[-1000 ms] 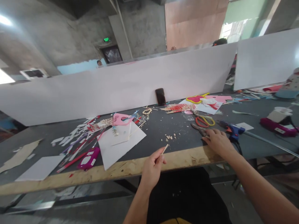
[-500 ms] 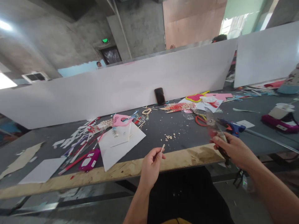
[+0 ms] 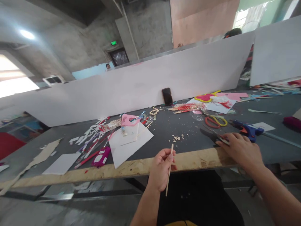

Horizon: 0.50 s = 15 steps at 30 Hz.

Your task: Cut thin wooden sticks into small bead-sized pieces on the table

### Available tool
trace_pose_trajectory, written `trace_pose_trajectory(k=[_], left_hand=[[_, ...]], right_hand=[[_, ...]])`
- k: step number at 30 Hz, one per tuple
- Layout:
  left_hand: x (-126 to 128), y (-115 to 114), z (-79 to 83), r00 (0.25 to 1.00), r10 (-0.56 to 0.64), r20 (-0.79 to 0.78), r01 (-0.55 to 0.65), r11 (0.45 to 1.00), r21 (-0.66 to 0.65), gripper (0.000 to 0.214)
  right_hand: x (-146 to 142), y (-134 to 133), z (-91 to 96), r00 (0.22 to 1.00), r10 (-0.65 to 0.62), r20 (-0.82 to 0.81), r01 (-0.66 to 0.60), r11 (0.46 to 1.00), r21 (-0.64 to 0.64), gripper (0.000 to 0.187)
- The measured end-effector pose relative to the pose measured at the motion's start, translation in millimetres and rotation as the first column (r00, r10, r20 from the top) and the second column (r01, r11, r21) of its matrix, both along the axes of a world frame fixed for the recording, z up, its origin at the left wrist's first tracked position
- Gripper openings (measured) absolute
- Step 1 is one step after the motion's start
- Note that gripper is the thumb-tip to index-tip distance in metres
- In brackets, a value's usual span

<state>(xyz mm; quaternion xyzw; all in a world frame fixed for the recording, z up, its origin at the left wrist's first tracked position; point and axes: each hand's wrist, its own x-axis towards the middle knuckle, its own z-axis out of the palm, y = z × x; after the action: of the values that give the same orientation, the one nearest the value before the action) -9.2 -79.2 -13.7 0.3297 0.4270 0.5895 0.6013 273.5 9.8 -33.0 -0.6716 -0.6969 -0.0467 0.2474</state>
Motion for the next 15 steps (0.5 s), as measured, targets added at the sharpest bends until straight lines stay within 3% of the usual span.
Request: trace_pose_trajectory(k=[2, 4, 6, 8, 9, 12, 15], left_hand=[[5.2, 0.2, -2.2, 1.000, -0.019, -0.010, 0.019, 1.000, -0.001, 0.031], [10.7, 0.8, -5.7, 0.998, -0.053, -0.043, 0.054, 0.998, 0.011, 0.033], [16.0, 0.8, -8.5, 0.991, -0.093, -0.093, 0.096, 0.995, 0.034, 0.034], [20.7, -0.4, -9.6, 0.985, -0.131, -0.114, 0.138, 0.989, 0.054, 0.033], [22.7, -1.4, -9.6, 0.983, -0.145, -0.112, 0.152, 0.986, 0.063, 0.032], [27.5, -5.4, -10.3, 0.987, -0.145, -0.069, 0.149, 0.986, 0.069, 0.029], [31.7, -9.2, -14.1, 0.993, -0.115, -0.003, 0.115, 0.991, 0.068, 0.027]], right_hand=[[-10.5, -5.2, 6.8, 0.992, 0.080, -0.095, -0.078, 0.996, 0.033, 0.031], [-30.2, -14.5, 13.6, 0.930, 0.254, -0.265, -0.245, 0.967, 0.066, 0.034], [-56.1, -28.2, 18.9, 0.867, 0.353, -0.352, -0.370, 0.929, 0.022, 0.039], [-82.4, -42.7, 22.4, 0.636, 0.430, -0.641, -0.597, 0.801, -0.055, 0.042], [-93.6, -48.7, 23.4, 0.555, 0.415, -0.721, -0.641, 0.766, -0.053, 0.042], [-113.3, -58.5, 24.3, 0.430, 0.369, -0.824, -0.661, 0.750, -0.009, 0.031], [-114.0, -61.3, 24.5, 0.412, 0.359, -0.838, -0.638, 0.770, 0.016, 0.027]])
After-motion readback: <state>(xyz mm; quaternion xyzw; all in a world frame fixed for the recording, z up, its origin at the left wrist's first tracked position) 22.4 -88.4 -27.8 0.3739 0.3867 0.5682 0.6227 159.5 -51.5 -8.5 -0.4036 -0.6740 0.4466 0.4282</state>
